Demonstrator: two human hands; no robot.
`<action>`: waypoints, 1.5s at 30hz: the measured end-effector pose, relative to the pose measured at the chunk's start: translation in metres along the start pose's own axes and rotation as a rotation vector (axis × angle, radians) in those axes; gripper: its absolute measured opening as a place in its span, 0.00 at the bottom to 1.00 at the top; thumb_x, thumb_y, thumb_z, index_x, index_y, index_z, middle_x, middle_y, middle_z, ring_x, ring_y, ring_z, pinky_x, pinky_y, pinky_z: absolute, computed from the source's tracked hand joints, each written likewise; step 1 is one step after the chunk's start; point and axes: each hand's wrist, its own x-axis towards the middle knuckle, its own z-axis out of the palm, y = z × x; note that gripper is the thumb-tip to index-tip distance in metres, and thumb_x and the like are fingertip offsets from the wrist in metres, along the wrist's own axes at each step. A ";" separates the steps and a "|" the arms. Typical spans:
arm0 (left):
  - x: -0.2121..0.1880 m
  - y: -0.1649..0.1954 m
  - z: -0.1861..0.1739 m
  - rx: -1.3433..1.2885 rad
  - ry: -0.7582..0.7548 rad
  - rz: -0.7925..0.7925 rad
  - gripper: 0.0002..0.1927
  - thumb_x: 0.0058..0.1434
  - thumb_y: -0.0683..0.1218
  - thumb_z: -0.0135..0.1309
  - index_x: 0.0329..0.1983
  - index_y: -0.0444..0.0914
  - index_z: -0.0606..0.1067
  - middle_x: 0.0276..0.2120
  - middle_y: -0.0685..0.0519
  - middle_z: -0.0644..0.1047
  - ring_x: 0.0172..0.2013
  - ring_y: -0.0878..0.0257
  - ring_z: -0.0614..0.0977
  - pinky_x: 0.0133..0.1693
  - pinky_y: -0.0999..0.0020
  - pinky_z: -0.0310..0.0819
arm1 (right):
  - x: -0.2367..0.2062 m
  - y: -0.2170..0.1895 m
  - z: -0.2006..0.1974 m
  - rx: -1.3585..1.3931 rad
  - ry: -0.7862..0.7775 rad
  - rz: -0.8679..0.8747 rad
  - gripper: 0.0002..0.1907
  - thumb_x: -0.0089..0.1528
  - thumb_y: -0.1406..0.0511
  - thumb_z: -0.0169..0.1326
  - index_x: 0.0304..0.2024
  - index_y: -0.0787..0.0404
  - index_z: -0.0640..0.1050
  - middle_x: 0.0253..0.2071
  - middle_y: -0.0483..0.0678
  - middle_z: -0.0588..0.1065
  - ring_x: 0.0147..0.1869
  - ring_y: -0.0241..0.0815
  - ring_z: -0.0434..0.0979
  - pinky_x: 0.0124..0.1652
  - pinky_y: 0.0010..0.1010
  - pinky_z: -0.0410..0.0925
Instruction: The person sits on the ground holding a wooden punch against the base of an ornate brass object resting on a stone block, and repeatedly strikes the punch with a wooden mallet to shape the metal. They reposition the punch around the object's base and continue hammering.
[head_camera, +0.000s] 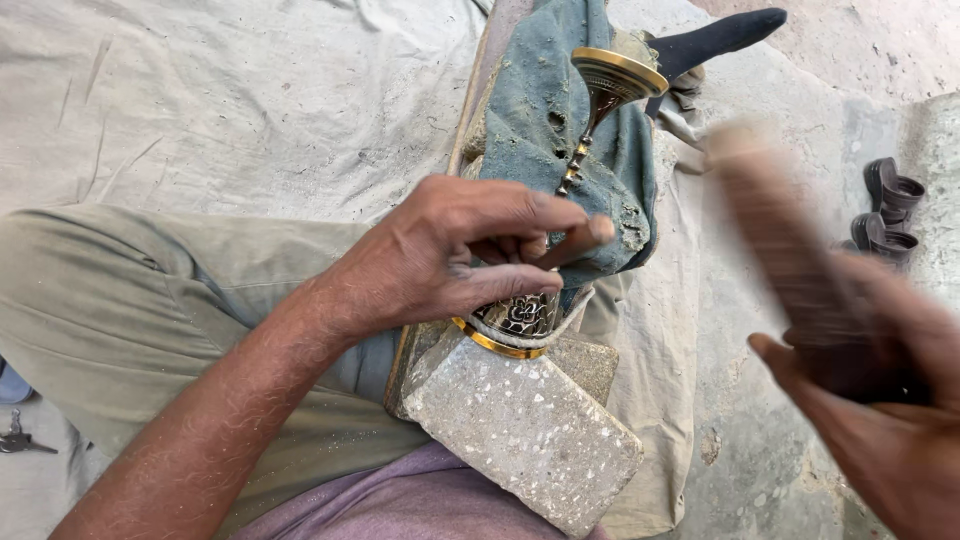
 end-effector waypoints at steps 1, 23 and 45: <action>0.001 0.000 0.001 0.007 0.021 -0.019 0.27 0.62 0.45 0.68 0.65 0.49 0.75 0.40 0.57 0.83 0.37 0.69 0.85 0.42 0.72 0.86 | 0.001 0.002 0.001 -0.013 0.000 0.205 0.32 0.61 0.70 0.64 0.67 0.65 0.68 0.38 0.55 0.76 0.39 0.49 0.81 0.43 0.41 0.77; 0.023 0.013 0.013 0.079 0.026 -0.287 0.30 0.52 0.42 0.70 0.60 0.43 0.77 0.25 0.57 0.80 0.25 0.70 0.80 0.28 0.71 0.77 | 0.042 0.033 0.010 -0.067 -0.171 0.662 0.18 0.61 0.65 0.68 0.50 0.68 0.81 0.30 0.56 0.80 0.28 0.48 0.82 0.31 0.40 0.77; 0.016 0.004 0.010 0.034 0.001 -0.229 0.30 0.56 0.42 0.69 0.63 0.45 0.75 0.27 0.59 0.81 0.27 0.71 0.82 0.30 0.72 0.80 | 0.039 0.050 0.007 0.375 0.007 0.280 0.42 0.61 0.58 0.66 0.74 0.56 0.64 0.34 0.47 0.73 0.36 0.40 0.80 0.33 0.35 0.77</action>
